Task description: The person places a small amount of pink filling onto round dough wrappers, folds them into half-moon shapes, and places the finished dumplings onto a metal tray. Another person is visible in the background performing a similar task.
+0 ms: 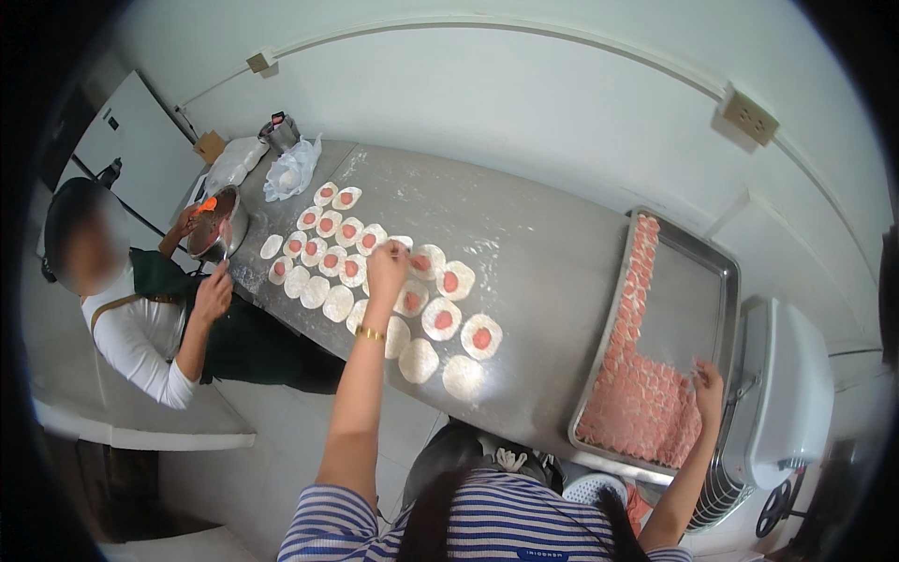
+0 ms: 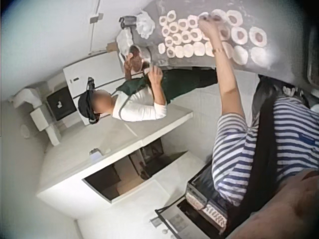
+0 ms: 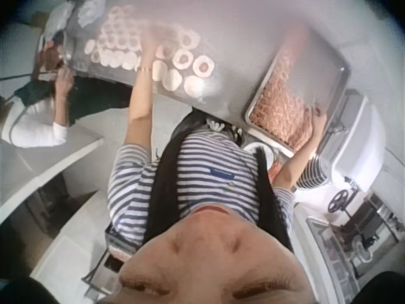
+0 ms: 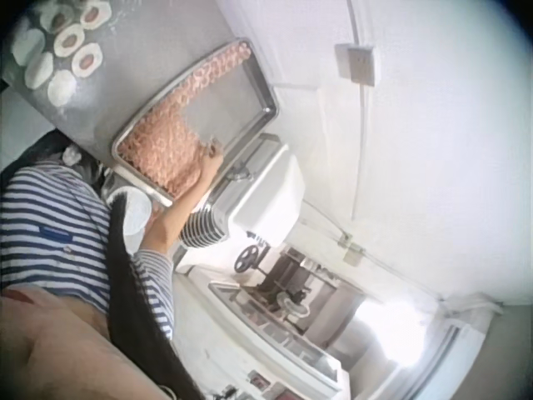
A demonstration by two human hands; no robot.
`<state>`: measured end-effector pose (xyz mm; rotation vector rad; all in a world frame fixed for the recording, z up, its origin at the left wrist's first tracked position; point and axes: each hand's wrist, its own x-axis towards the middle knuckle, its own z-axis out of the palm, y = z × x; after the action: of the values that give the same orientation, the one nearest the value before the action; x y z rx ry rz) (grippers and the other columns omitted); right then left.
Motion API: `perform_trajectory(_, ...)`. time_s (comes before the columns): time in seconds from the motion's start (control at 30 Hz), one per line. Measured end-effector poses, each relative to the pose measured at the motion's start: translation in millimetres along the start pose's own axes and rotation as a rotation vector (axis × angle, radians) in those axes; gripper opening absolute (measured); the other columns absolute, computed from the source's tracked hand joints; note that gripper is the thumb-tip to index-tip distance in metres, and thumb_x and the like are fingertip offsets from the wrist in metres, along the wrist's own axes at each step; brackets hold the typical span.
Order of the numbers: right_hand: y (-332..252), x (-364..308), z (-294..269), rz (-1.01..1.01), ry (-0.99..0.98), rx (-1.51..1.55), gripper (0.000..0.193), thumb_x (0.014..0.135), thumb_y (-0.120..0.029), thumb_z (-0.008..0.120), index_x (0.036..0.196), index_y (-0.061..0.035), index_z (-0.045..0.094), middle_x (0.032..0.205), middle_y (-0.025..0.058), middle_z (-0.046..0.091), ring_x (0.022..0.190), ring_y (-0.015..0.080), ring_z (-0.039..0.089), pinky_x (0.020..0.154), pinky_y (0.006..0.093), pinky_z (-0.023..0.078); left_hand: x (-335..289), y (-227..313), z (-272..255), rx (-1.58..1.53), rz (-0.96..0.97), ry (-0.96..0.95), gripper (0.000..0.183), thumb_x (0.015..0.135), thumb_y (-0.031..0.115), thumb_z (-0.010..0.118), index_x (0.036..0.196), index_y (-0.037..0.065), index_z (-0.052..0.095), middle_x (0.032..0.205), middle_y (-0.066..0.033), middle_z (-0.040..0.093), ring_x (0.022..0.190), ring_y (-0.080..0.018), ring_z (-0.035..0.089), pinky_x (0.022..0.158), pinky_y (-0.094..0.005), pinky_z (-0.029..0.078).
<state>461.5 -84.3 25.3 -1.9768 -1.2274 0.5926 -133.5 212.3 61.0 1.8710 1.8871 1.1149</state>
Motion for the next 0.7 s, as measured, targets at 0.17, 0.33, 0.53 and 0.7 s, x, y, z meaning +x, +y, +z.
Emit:
perform_trajectory(0.17, -83, -21, 38, 0.058, -0.045, -0.088, 0.037, 0.077, 0.007, 0.049, 0.111, 0.0012, 0.061, 0.101, 0.0103, 0.063, 0.092, 0.0194, 0.061, 0.082, 0.0299, 0.047, 141, -120, 20, 0.221, -0.195, 0.158, 0.029, 0.079, 0.027, 0.064, 0.085, -0.001, 0.069, 0.083, -0.0223, 0.067, 0.079, -0.0366, 0.066, 0.071, -0.0425, 0.051)
perform_trajectory(0.33, -123, -40, 80, 0.161, -0.111, -0.155, 0.031, 0.077, 0.007, 0.05, 0.106, 0.0038, 0.062, 0.096, 0.0105, 0.062, 0.087, 0.0188, 0.062, 0.076, 0.0288, 0.049, 210, -228, 17, 0.449, -0.488, 0.026, 0.032, 0.077, 0.03, 0.066, 0.087, 0.001, 0.07, 0.089, -0.0225, 0.067, 0.088, -0.0375, 0.066, 0.074, -0.0451, 0.052)
perform_trajectory(0.53, -151, -62, 109, 0.235, -0.122, -0.132, 0.03, 0.078, 0.006, 0.053, 0.106, 0.0048, 0.061, 0.1, 0.0119, 0.063, 0.09, 0.0197, 0.062, 0.076, 0.0282, 0.05, 227, -239, 23, 0.612, -0.478, 0.102, 0.03, 0.077, 0.029, 0.067, 0.09, 0.003, 0.07, 0.095, -0.0192, 0.067, 0.089, -0.0365, 0.065, 0.076, -0.0465, 0.051)
perform_trajectory(0.7, -179, -55, 123, 0.243, -0.145, -0.175, 0.029, 0.079, 0.005, 0.054, 0.108, 0.0036, 0.061, 0.103, 0.0139, 0.063, 0.09, 0.0223, 0.063, 0.079, 0.0295, 0.05, 250, -246, 25, 0.445, -0.473, -0.073, 0.037, 0.079, 0.032, 0.063, 0.097, 0.001, 0.067, 0.105, -0.0215, 0.064, 0.098, -0.0368, 0.062, 0.08, -0.0441, 0.05)
